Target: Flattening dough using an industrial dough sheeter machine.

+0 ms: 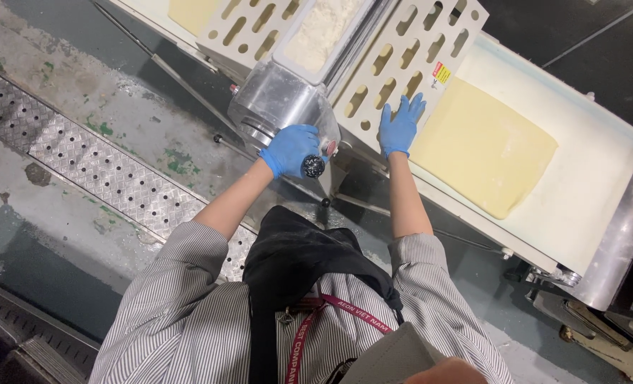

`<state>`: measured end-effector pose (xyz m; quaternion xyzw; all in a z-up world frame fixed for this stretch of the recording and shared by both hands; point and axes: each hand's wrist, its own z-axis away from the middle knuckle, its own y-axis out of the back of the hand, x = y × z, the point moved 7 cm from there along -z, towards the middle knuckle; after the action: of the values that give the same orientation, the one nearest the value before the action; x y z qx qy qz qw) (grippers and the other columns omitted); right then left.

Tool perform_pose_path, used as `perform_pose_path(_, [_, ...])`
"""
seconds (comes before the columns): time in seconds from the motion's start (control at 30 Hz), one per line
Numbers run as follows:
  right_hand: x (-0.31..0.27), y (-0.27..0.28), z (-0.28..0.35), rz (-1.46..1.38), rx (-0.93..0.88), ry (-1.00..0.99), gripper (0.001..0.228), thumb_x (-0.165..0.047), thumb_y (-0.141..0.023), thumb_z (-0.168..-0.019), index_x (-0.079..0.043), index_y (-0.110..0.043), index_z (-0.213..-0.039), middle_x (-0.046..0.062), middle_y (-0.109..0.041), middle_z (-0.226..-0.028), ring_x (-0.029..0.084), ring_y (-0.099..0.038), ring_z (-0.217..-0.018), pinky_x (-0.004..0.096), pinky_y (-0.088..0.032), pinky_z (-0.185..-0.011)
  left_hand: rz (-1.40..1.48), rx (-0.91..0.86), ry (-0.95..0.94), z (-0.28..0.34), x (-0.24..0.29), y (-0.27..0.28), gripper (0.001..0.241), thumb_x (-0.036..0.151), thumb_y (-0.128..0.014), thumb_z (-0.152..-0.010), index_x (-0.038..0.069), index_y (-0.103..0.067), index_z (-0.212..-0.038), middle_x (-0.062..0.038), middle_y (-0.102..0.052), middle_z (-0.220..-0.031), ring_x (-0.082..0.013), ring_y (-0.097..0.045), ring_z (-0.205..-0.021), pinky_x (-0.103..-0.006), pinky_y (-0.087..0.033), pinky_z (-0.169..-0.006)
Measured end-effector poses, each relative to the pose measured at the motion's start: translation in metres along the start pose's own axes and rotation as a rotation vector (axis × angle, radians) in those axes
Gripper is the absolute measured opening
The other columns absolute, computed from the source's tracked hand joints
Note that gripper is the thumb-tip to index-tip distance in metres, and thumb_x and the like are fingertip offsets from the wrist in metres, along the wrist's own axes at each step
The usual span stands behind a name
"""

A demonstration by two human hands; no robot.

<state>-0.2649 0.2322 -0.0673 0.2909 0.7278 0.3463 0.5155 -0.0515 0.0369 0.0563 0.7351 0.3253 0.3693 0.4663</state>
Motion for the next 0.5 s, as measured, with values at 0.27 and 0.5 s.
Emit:
perform_pose_path(0.27, [0.001, 0.000, 0.000, 0.002, 0.004, -0.001, 0.059, -0.040, -0.060, -0.103, -0.001, -0.051, -0.148, 0.026, -0.019, -0.168, 0.047, -0.012, -0.155, 0.050, -0.024, -0.126, -0.009, 0.147, -0.070, 0.003, 0.002, 0.006, 0.021, 0.035, -0.071, -0.073, 0.018, -0.069, -0.061, -0.003, -0.069, -0.074, -0.0270, -0.067, -0.093, -0.0377, -0.055, -0.082])
perform_pose_path(0.5, [-0.003, 0.003, 0.002, 0.001, -0.010, 0.017, 0.063, -0.039, -0.059, -0.103, -0.002, -0.046, -0.153, 0.027, -0.018, -0.168, 0.048, -0.012, -0.156, 0.050, -0.023, -0.126, -0.004, 0.058, -0.001, 0.001, 0.001, 0.004, 0.025, 0.034, -0.070, -0.080, 0.018, -0.070, -0.061, -0.003, -0.069, -0.073, -0.0261, -0.066, -0.091, -0.0385, -0.054, -0.080])
